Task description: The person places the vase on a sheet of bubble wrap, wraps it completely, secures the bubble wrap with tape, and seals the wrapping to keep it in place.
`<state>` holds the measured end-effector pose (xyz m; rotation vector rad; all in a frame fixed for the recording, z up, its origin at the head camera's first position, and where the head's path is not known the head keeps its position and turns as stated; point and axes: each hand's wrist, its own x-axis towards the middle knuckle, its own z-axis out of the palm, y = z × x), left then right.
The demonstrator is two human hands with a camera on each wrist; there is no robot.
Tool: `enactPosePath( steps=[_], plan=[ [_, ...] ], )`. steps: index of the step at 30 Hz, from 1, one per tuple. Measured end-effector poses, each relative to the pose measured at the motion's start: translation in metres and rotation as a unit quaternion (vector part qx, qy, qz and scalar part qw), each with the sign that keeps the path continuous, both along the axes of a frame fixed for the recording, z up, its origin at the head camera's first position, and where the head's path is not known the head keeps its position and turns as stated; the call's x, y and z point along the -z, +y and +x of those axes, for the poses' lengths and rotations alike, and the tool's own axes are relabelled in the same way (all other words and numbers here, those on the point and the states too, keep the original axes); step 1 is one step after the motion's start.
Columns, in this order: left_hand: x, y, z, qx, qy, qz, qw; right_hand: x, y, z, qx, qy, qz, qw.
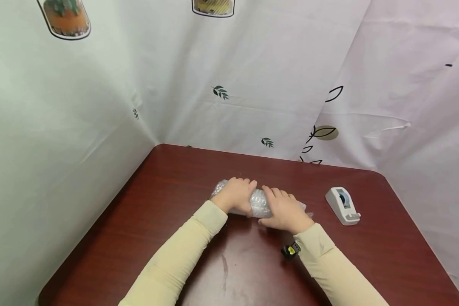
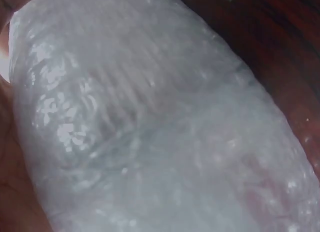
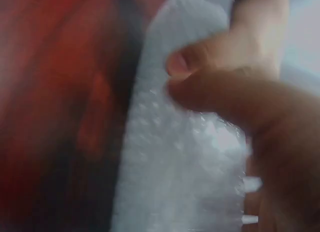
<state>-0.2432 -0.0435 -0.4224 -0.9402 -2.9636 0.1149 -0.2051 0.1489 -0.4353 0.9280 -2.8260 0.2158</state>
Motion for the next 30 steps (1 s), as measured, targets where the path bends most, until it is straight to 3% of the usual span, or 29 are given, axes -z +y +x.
enactPosePath(
  steps=[6,11,19,30],
  plan=[
    [-0.002,-0.002,-0.003,-0.008,-0.020,-0.001,0.9998,0.012,-0.003,0.004,0.016,0.085,0.029,0.9958],
    [-0.001,-0.003,-0.003,0.004,-0.011,-0.006,0.9999,0.018,-0.002,0.000,0.009,0.114,0.034,0.9928],
    [0.002,-0.003,0.000,0.025,0.024,0.010,0.9994,0.013,0.001,-0.005,0.004,0.090,0.041,0.9951],
    [0.014,-0.006,0.000,0.031,0.051,0.033,0.9977,0.007,-0.003,-0.014,0.021,0.004,0.035,0.9992]
  ],
)
